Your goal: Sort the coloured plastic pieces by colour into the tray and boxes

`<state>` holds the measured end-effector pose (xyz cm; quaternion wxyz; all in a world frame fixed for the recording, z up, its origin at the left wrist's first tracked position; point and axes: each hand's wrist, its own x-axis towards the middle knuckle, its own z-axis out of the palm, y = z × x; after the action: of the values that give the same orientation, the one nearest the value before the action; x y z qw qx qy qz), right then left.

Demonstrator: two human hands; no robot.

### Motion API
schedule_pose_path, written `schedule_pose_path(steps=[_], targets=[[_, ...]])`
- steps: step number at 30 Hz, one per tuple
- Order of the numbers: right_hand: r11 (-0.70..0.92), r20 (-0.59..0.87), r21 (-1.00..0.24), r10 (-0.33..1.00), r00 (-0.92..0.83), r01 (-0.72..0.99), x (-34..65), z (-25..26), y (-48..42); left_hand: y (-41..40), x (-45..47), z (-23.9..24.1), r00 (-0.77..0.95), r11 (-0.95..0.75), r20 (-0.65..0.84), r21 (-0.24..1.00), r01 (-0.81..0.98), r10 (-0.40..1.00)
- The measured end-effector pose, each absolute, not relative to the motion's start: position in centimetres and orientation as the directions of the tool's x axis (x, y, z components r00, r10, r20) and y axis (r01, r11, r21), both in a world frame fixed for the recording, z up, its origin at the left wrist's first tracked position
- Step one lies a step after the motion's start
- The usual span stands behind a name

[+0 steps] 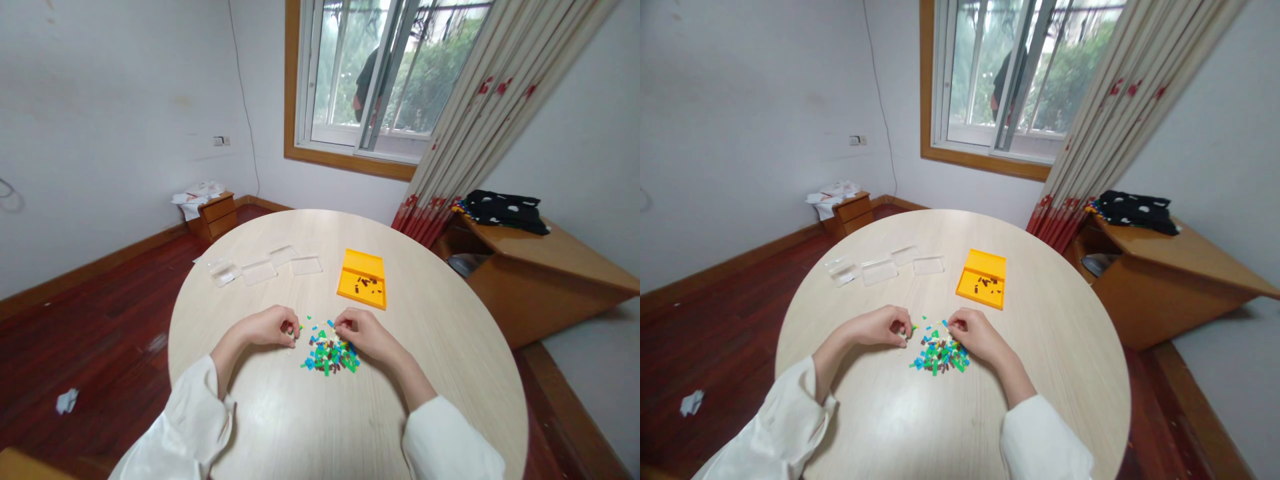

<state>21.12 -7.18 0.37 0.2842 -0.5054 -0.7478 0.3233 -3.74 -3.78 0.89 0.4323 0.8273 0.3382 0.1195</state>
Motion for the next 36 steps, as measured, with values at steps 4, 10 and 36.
schedule_pose_path(steps=[4,10,36], targets=[[0.201,0.022,-0.825,0.945,-0.326,0.529,22.4,0.8,-7.3,-3.6,-3.9,0.9,0.776,-0.441,-0.098,0.775,0.452,0.623],[0.145,-0.097,-0.841,0.907,-0.409,0.521,22.6,0.5,-7.3,-4.0,-3.1,0.7,0.689,-0.365,-0.02,0.837,0.407,0.725],[-0.213,-0.204,-0.916,0.977,-0.063,-0.341,22.3,1.2,-6.3,-5.5,-1.2,-0.3,0.766,-0.576,0.124,0.737,0.355,0.631]])
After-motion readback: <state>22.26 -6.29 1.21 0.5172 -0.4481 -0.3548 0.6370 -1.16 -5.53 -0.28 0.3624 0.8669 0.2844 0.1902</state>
